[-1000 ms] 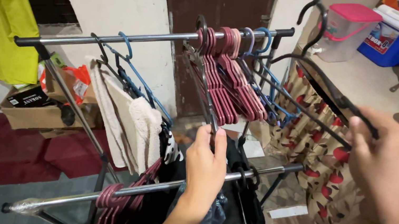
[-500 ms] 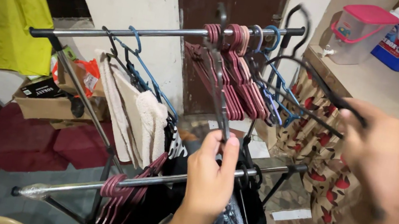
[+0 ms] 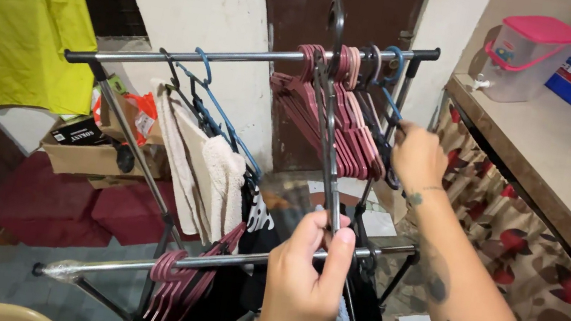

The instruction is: Fold various articles of clothing and organize hangers on a rack.

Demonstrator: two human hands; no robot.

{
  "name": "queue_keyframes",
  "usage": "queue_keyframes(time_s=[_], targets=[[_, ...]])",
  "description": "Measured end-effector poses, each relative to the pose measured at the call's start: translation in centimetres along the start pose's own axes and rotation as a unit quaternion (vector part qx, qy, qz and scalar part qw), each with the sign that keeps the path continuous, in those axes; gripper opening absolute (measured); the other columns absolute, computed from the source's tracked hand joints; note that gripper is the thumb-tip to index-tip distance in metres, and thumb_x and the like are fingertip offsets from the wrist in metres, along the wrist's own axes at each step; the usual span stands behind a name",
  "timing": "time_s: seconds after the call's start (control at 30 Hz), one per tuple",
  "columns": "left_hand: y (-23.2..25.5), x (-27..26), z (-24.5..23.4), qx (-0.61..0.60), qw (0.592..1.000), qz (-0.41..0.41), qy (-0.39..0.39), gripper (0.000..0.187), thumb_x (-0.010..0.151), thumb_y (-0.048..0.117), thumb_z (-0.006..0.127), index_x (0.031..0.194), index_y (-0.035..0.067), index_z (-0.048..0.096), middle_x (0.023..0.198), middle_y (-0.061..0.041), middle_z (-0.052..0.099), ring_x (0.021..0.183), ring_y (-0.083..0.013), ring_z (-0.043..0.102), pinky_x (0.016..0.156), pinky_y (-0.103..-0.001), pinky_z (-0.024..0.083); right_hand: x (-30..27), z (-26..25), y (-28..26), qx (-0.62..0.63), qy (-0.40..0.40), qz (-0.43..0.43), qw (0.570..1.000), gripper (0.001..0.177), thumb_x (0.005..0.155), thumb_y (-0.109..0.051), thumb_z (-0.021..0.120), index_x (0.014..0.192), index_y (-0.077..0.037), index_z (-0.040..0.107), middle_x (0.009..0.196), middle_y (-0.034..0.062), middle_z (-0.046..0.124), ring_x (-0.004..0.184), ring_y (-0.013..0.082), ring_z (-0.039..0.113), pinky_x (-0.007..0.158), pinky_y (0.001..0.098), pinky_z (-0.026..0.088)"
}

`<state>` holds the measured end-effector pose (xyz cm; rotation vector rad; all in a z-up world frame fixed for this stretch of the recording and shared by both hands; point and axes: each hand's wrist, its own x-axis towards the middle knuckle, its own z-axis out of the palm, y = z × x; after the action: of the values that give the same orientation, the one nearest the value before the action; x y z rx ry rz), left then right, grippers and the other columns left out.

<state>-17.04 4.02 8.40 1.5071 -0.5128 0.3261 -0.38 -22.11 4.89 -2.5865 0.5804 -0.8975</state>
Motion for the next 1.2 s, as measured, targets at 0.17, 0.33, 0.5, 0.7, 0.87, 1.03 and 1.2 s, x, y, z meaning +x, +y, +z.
queue_keyframes(time_s=[0.17, 0.33, 0.5, 0.7, 0.87, 1.03, 1.2], targets=[[-0.1, -0.2, 0.5, -0.005, 1.000, -0.019, -0.014, 0.020, 0.097, 0.018, 0.065, 0.106, 0.001, 0.068, 0.072, -0.008, 0.069, 0.065, -0.0127, 0.066, 0.064, -0.029, 0.054, -2.4, -1.1, 0.7, -0.009, -0.019, -0.069, 0.997, 0.035, 0.094, -0.030, 0.065, 0.125, -0.015, 0.073, 0.100, 0.0244, 0.072, 0.092, 0.0431, 0.069, 0.079, 0.0509, 0.055], [-2.7, -0.1, 4.5, -0.011, 0.998, -0.029, -0.062, 0.022, 0.097, 0.020, 0.066, 0.108, 0.001, 0.064, 0.076, -0.012, 0.071, 0.066, -0.0211, 0.069, 0.063, -0.034, 0.055, -8.2, -8.3, -0.9, 0.308, -0.167, -0.054, 0.935, 0.037, 0.105, -0.034, 0.059, 0.117, -0.003, 0.075, 0.095, 0.0142, 0.075, 0.082, 0.0203, 0.070, 0.074, 0.0341, 0.055], [-5.6, 0.4, 7.1, 0.020, 0.995, -0.002, -0.100, 0.029, 0.097, 0.020, 0.068, 0.115, -0.001, 0.059, 0.084, -0.017, 0.070, 0.075, -0.0343, 0.070, 0.065, -0.040, 0.054, -11.2, -13.0, -4.5, 0.315, -0.213, 0.004, 0.925, 0.039, 0.089, -0.026, 0.069, 0.124, -0.007, 0.073, 0.086, 0.0060, 0.074, 0.071, 0.0088, 0.059, 0.062, 0.0271, 0.050], [-5.5, 3.2, 6.0, -0.001, 0.993, 0.045, -0.108, 0.030, 0.097, 0.021, 0.069, 0.118, -0.001, 0.069, 0.090, -0.017, 0.074, 0.081, -0.0272, 0.073, 0.072, -0.035, 0.057, -9.8, -11.6, -3.2, 0.259, -0.070, -0.042, 0.962, 0.029, 0.101, -0.024, 0.061, 0.114, -0.001, 0.074, 0.069, 0.0040, 0.072, 0.062, 0.0080, 0.066, 0.061, 0.0261, 0.052], [-10.0, 6.9, 5.7, -0.026, 0.999, -0.027, -0.017, 0.023, 0.099, 0.023, 0.065, 0.101, 0.005, 0.079, 0.088, -0.012, 0.079, 0.084, -0.0134, 0.072, 0.077, -0.030, 0.056, -9.4, -13.2, -5.4, 0.249, -0.056, 0.004, 0.967, 0.029, 0.098, -0.023, 0.056, 0.117, -0.005, 0.070, 0.068, 0.0043, 0.073, 0.048, 0.0154, 0.065, 0.050, 0.0319, 0.051], [-12.4, 11.1, 5.4, 0.058, 0.997, 0.055, 0.025, 0.017, 0.096, 0.020, 0.067, 0.102, 0.008, 0.077, 0.097, -0.011, 0.075, 0.087, -0.0222, 0.073, 0.079, -0.035, 0.057, -9.0, -15.5, -4.5, 0.188, 0.000, -0.025, 0.982, 0.026, 0.102, -0.022, 0.056, 0.113, -0.004, 0.071, 0.063, 0.0107, 0.066, 0.055, 0.0186, 0.066, 0.056, 0.0339, 0.050], [-14.2, 14.9, 7.5, 0.234, 0.969, 0.070, -0.025, 0.030, 0.093, 0.017, 0.065, 0.122, 0.015, 0.069, 0.114, -0.018, 0.060, 0.090, -0.0390, 0.070, 0.081, -0.046, 0.056, -9.4, -16.4, -4.8, 0.085, -0.089, 0.017, 0.992, 0.027, 0.101, -0.023, 0.058, 0.095, 0.000, 0.071, 0.062, 0.0174, 0.066, 0.057, 0.0296, 0.068, 0.060, 0.0395, 0.052]])
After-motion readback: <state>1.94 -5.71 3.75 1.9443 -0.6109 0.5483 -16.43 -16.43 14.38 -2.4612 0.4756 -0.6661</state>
